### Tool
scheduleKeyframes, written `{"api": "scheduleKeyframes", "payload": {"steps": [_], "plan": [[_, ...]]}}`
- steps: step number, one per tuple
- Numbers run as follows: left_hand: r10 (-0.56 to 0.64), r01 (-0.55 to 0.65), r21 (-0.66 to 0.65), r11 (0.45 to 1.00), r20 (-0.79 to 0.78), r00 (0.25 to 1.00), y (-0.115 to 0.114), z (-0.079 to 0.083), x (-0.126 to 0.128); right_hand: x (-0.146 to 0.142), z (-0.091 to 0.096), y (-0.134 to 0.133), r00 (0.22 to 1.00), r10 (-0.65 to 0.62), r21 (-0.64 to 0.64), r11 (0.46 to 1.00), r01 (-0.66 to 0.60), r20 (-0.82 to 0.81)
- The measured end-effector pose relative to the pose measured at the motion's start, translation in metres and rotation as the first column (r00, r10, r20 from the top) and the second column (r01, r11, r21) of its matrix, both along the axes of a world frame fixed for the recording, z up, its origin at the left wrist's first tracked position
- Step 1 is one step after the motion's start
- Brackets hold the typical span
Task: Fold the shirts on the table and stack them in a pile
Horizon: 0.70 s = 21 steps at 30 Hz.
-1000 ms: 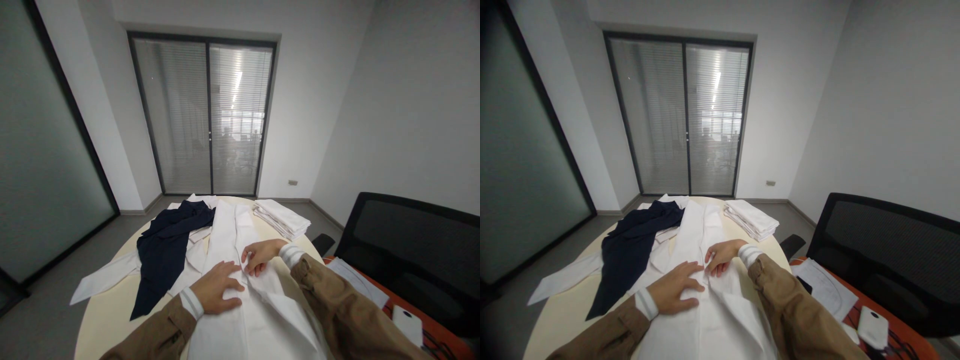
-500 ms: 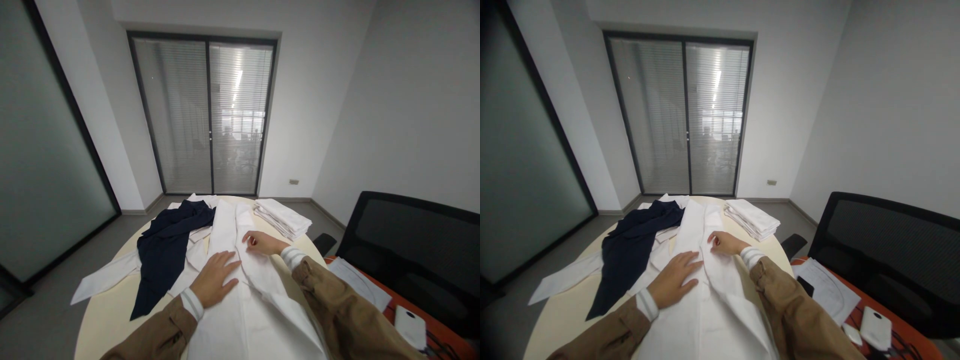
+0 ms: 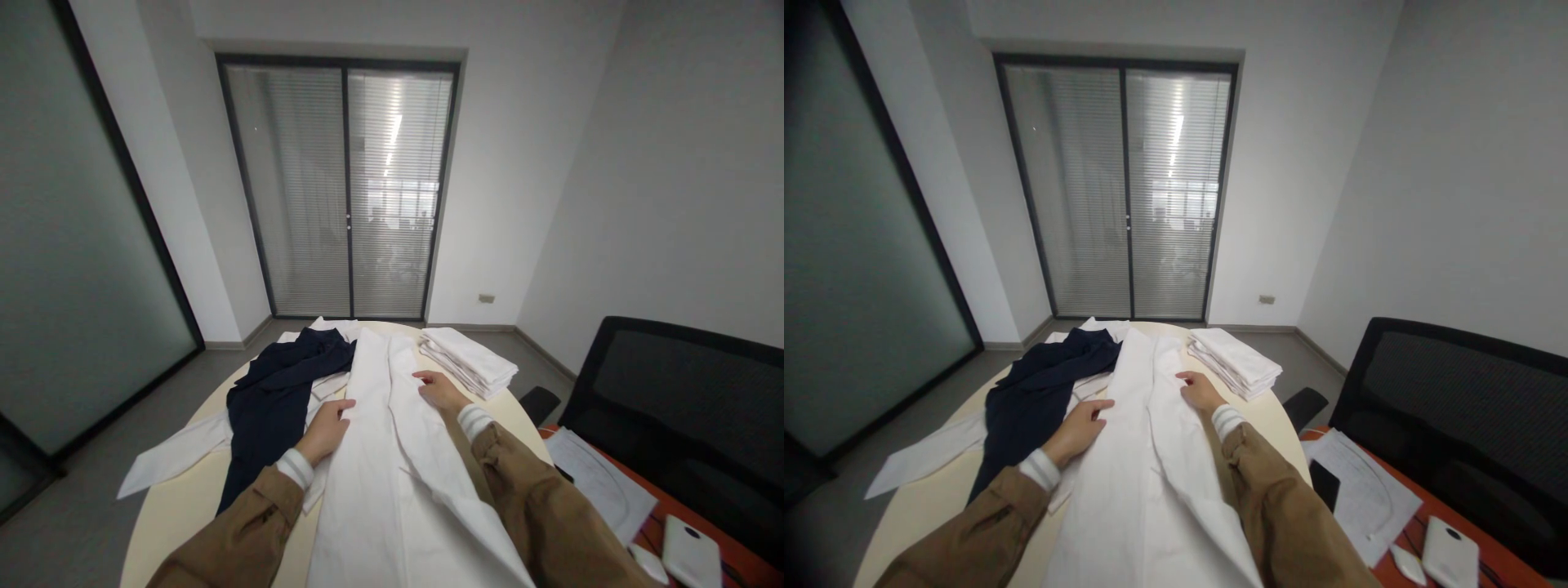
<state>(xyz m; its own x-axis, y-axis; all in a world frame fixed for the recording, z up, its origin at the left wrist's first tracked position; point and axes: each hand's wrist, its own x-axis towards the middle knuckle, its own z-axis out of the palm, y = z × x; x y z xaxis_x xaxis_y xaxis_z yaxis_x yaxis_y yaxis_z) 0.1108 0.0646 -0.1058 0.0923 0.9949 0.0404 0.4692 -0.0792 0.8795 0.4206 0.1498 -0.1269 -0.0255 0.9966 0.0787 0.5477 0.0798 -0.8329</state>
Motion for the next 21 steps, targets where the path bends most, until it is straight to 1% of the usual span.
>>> {"api": "scheduleKeyframes", "payload": {"steps": [1,2,4,6,8,11,13,15,16,17,18,19,20,21], "plan": [[0.002,-0.002,-0.019,1.0,0.035,0.999,0.004,0.004,0.0,-0.001,-0.001,0.003,1.0,-0.013,-0.012,1.0,0.013,-0.023],[0.014,-0.013,-0.01,1.0,0.056,0.998,0.008,0.008,0.001,-0.001,-0.001,0.006,0.999,-0.029,-0.021,0.999,0.028,-0.044],[0.056,-0.059,0.061,0.996,0.058,0.997,0.02,0.014,0.002,-0.003,0.001,0.012,0.995,-0.058,-0.018,0.998,0.057,-0.083],[0.101,-0.105,0.13,0.986,0.036,0.994,0.034,0.016,0.002,-0.005,0.003,0.017,0.989,-0.083,-0.003,0.997,0.083,-0.12],[0.12,-0.121,0.152,0.981,0.017,0.993,0.046,0.015,-0.001,-0.009,0.005,0.02,0.984,-0.087,0.007,0.996,0.089,-0.157],[0.097,-0.095,0.155,0.983,-0.003,0.995,0.051,0.014,-0.007,-0.012,0.007,0.018,0.976,-0.034,0.0,0.999,0.035,-0.214],[0.057,-0.049,0.164,0.985,-0.043,0.997,0.043,0.016,-0.009,-0.01,0.009,0.012,0.96,0.028,-0.02,0.999,-0.036,-0.279],[-0.012,0.047,0.216,0.975,-0.162,0.987,0.028,0.024,-0.007,-0.006,0.01,0.004,0.934,0.079,-0.049,0.994,-0.103,-0.348],[-0.063,0.131,0.259,0.957,-0.257,0.964,0.018,0.03,-0.004,-0.004,0.011,0.0,0.925,0.095,-0.062,0.99,-0.126,-0.368],[-0.133,0.241,0.292,0.926,-0.346,0.929,0.007,0.036,0.001,-0.002,0.011,-0.004,0.924,0.105,-0.071,0.988,-0.14,-0.368],[-0.225,0.365,0.3,0.881,-0.412,0.883,-0.004,0.043,0.008,0.001,0.011,-0.007,0.929,0.111,-0.073,0.987,-0.146,-0.354],[-0.36,0.516,0.269,0.813,-0.465,0.809,-0.015,0.05,0.016,0.002,0.01,-0.01,0.938,0.116,-0.067,0.987,-0.145,-0.328],[-0.487,0.646,0.221,0.73,-0.495,0.72,-0.026,0.056,0.025,0.004,0.01,-0.013,0.948,0.122,-0.053,0.988,-0.143,-0.295],[-0.562,0.724,0.189,0.663,-0.514,0.648,-0.036,0.062,0.034,0.005,0.009,-0.016,0.956,0.132,-0.032,0.989,-0.145,-0.263]]}}
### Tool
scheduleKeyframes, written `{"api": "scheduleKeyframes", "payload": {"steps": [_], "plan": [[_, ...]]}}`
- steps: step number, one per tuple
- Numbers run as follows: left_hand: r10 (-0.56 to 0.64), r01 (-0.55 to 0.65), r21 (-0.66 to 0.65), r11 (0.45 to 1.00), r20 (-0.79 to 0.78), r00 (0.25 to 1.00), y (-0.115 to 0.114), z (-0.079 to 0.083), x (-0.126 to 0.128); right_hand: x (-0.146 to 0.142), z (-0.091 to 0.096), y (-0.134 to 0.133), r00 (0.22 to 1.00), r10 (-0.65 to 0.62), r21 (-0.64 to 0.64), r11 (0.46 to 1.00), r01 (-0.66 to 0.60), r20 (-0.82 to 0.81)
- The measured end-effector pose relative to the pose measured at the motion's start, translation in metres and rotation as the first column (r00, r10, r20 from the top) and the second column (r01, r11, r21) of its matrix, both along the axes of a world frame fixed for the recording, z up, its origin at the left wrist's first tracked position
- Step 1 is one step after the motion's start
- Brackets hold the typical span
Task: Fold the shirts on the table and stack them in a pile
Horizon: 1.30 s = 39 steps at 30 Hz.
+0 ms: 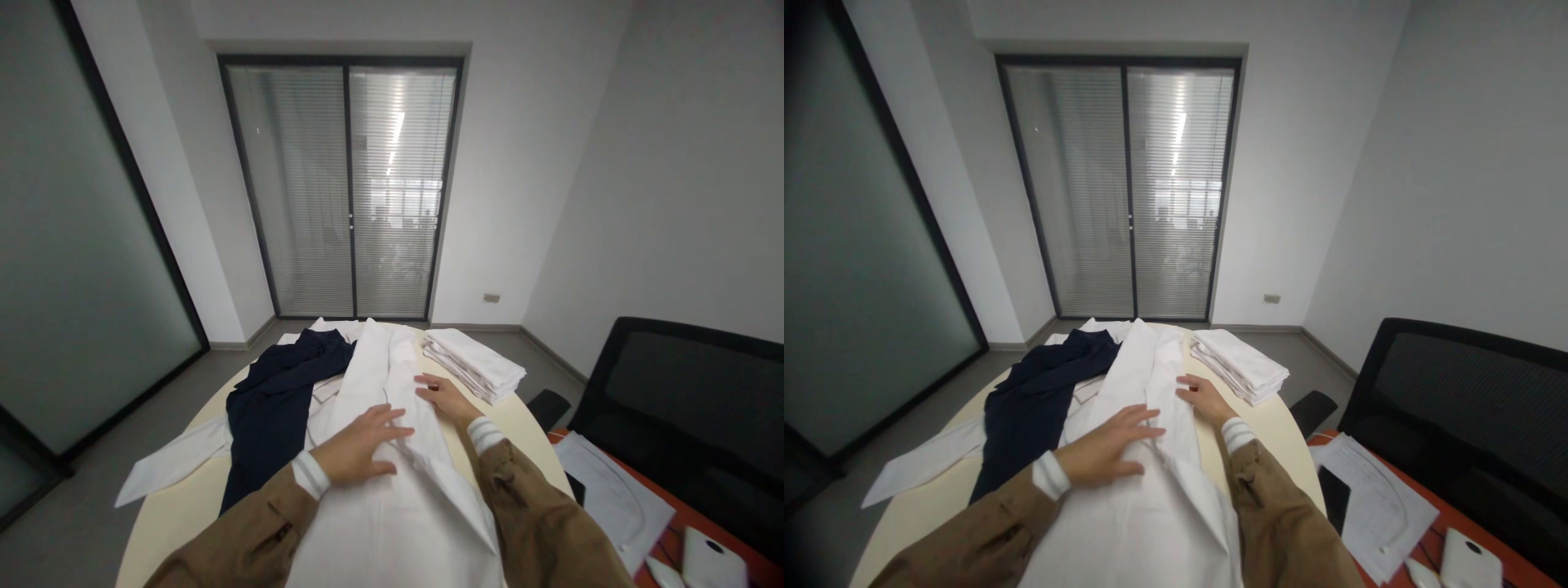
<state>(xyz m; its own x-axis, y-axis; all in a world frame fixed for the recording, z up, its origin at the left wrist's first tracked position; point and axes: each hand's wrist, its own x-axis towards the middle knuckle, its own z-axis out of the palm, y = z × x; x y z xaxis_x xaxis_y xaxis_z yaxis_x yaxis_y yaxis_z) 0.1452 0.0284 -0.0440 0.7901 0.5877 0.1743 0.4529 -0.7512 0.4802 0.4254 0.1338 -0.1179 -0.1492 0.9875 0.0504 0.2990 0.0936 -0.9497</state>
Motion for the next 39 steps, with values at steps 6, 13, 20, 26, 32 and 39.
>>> {"api": "scheduleKeyframes", "payload": {"steps": [6,13,20,26,32,39], "plan": [[-0.199,0.199,-0.004,0.98,0.02,0.98,-0.043,0.009,0.038,0.006,0.008,-0.027,0.994,0.048,-0.026,0.999,-0.046,0.101],[-0.017,0.027,-0.129,0.991,0.083,0.996,-0.053,-0.012,0.038,0.013,0.019,-0.062,0.968,0.202,-0.11,0.976,-0.187,0.149],[-0.12,0.17,-0.109,0.979,0.364,0.924,-0.051,-0.014,0.027,0.007,0.008,-0.058,0.985,0.089,0.127,0.986,-0.109,0.15],[0.043,-0.019,-0.252,0.968,0.092,0.995,-0.054,-0.018,0.023,0.005,0.002,-0.053,0.984,0.066,0.145,0.985,-0.091,0.166],[-0.094,0.109,-0.141,0.984,0.11,0.99,-0.062,-0.014,0.028,0.006,0.001,-0.053,0.977,0.057,0.171,0.981,-0.093,0.205],[-0.317,0.351,-0.09,0.932,0.265,0.911,-0.085,0.009,0.026,0.008,-0.002,-0.05,0.967,0.031,0.187,0.979,-0.081,0.253]]}}
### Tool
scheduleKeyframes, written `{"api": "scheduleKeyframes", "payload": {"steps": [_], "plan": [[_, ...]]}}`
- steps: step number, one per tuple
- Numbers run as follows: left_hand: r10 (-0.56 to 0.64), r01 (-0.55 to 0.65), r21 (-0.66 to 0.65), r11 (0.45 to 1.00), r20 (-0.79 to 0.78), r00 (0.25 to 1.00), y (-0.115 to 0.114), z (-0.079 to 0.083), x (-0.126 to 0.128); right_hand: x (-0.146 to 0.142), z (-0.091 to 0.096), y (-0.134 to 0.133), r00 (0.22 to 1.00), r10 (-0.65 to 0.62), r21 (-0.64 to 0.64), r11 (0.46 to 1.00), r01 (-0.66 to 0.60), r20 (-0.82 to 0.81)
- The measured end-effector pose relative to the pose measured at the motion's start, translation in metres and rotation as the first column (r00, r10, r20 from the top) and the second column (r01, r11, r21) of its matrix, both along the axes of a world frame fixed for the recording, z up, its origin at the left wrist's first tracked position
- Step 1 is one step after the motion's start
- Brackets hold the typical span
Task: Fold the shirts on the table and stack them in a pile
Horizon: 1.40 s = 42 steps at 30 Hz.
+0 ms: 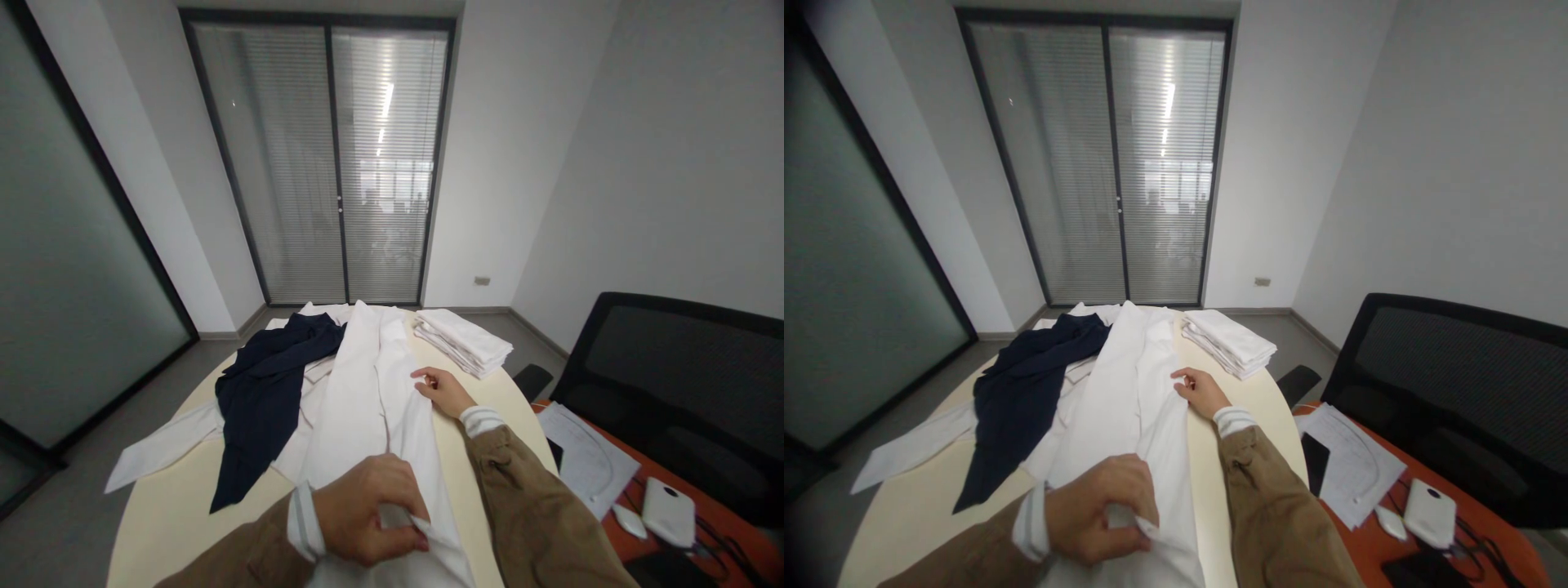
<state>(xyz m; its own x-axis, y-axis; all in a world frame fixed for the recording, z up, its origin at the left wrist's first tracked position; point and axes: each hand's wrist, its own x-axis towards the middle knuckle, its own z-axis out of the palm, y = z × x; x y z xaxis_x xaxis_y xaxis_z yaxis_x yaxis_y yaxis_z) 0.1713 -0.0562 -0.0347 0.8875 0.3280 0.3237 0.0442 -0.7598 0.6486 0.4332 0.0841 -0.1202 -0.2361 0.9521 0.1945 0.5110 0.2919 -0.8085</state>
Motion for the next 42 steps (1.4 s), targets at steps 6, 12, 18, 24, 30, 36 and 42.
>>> {"api": "scheduleKeyframes", "payload": {"steps": [6,12,18,24,30,36,42], "plan": [[0.066,-0.066,0.012,0.998,-0.313,0.948,-0.005,-0.012,-0.002,0.0,-0.003,0.002,0.999,-0.031,0.025,0.999,0.031,0.006],[0.147,-0.101,0.149,0.984,-0.339,0.929,-0.009,-0.03,0.013,-0.001,-0.002,0.002,0.999,-0.027,0.019,0.999,0.027,0.025],[0.077,0.0,0.255,0.967,-0.295,0.952,-0.016,-0.042,0.026,-0.003,0.0,0.001,0.998,-0.033,0.037,0.999,0.031,0.054],[-0.038,0.12,0.439,0.891,-0.191,0.981,-0.016,-0.032,0.025,-0.003,0.002,-0.001,0.998,-0.039,0.053,0.998,0.036,0.055],[0.022,0.034,0.658,0.753,-0.076,0.997,-0.015,-0.018,0.014,-0.003,0.003,-0.001,0.998,-0.042,0.06,0.997,0.039,0.051],[0.204,-0.149,0.504,0.851,-0.055,0.977,-0.01,-0.027,0.016,-0.004,0.004,-0.004,0.998,-0.039,0.07,0.997,0.036,0.045],[0.134,-0.127,0.26,0.957,-0.012,0.991,0.0,-0.03,0.014,-0.004,0.005,-0.003,0.997,-0.043,0.056,0.998,0.04,0.056]]}}
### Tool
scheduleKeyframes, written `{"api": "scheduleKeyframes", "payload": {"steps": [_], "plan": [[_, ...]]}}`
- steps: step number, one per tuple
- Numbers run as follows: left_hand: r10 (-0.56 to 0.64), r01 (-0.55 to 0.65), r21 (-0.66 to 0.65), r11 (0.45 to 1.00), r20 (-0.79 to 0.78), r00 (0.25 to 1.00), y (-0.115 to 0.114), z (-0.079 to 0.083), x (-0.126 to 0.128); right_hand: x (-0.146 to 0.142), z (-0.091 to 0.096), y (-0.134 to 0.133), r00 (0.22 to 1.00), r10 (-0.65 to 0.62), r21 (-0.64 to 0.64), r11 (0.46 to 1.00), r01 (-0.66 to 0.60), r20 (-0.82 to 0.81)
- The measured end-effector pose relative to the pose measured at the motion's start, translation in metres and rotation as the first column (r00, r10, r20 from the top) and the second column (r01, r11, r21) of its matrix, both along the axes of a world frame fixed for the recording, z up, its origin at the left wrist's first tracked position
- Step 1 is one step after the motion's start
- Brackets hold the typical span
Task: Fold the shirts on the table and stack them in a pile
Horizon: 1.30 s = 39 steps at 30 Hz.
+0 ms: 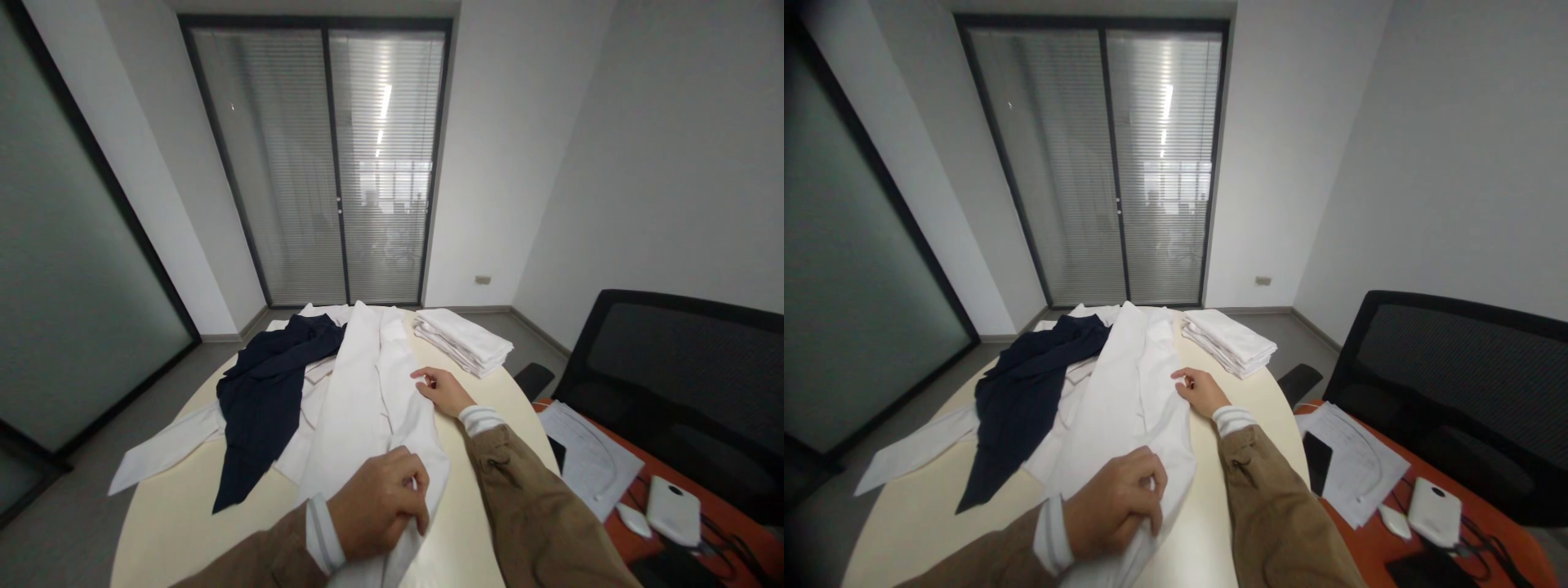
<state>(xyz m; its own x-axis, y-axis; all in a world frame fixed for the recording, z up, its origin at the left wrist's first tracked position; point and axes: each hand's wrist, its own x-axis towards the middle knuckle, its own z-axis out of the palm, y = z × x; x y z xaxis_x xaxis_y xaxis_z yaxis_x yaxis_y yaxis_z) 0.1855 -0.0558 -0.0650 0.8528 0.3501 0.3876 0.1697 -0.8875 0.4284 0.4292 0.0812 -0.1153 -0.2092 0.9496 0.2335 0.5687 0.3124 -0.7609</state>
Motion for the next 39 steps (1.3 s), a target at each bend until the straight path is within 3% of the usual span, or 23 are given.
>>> {"api": "scheduleKeyframes", "payload": {"steps": [7,12,17,20,24,27,30,35,39], "plan": [[-0.093,0.101,0.071,0.992,-0.115,0.989,0.008,0.011,-0.013,0.002,-0.002,0.001,1.0,0.014,-0.003,1.0,-0.014,-0.002],[-0.076,0.079,0.052,0.996,-0.05,0.996,0.011,0.007,-0.016,0.002,-0.004,0.002,1.0,0.01,0.012,1.0,-0.01,0.013],[-0.152,0.151,0.054,0.987,0.021,0.988,-0.003,0.012,-0.011,0.003,-0.006,0.004,1.0,0.018,0.0,1.0,-0.018,0.0],[-0.233,0.235,0.096,0.967,-0.03,0.972,-0.014,0.015,-0.006,0.003,-0.005,0.004,1.0,0.023,-0.014,1.0,-0.024,-0.012],[-0.277,0.304,0.205,0.93,-0.154,0.949,-0.022,0.002,0.001,0.003,-0.003,0.003,1.0,0.019,-0.02,1.0,-0.019,-0.01],[-0.206,0.272,0.307,0.912,-0.231,0.951,-0.025,-0.008,0.006,0.002,-0.003,0.002,1.0,0.007,-0.013,1.0,-0.007,0.0],[-0.14,0.216,0.357,0.909,-0.227,0.964,-0.026,-0.008,0.008,0.002,-0.002,0.002,1.0,-0.001,-0.004,1.0,0.001,0.006],[-0.108,0.144,0.203,0.969,-0.177,0.978,-0.025,0.004,0.005,0.002,-0.002,0.002,1.0,0.006,-0.008,1.0,-0.006,0.006],[0.029,-0.019,0.136,0.991,-0.073,0.997,-0.018,0.003,0.0,0.003,-0.003,0.003,1.0,0.005,-0.008,1.0,-0.005,0.007]]}}
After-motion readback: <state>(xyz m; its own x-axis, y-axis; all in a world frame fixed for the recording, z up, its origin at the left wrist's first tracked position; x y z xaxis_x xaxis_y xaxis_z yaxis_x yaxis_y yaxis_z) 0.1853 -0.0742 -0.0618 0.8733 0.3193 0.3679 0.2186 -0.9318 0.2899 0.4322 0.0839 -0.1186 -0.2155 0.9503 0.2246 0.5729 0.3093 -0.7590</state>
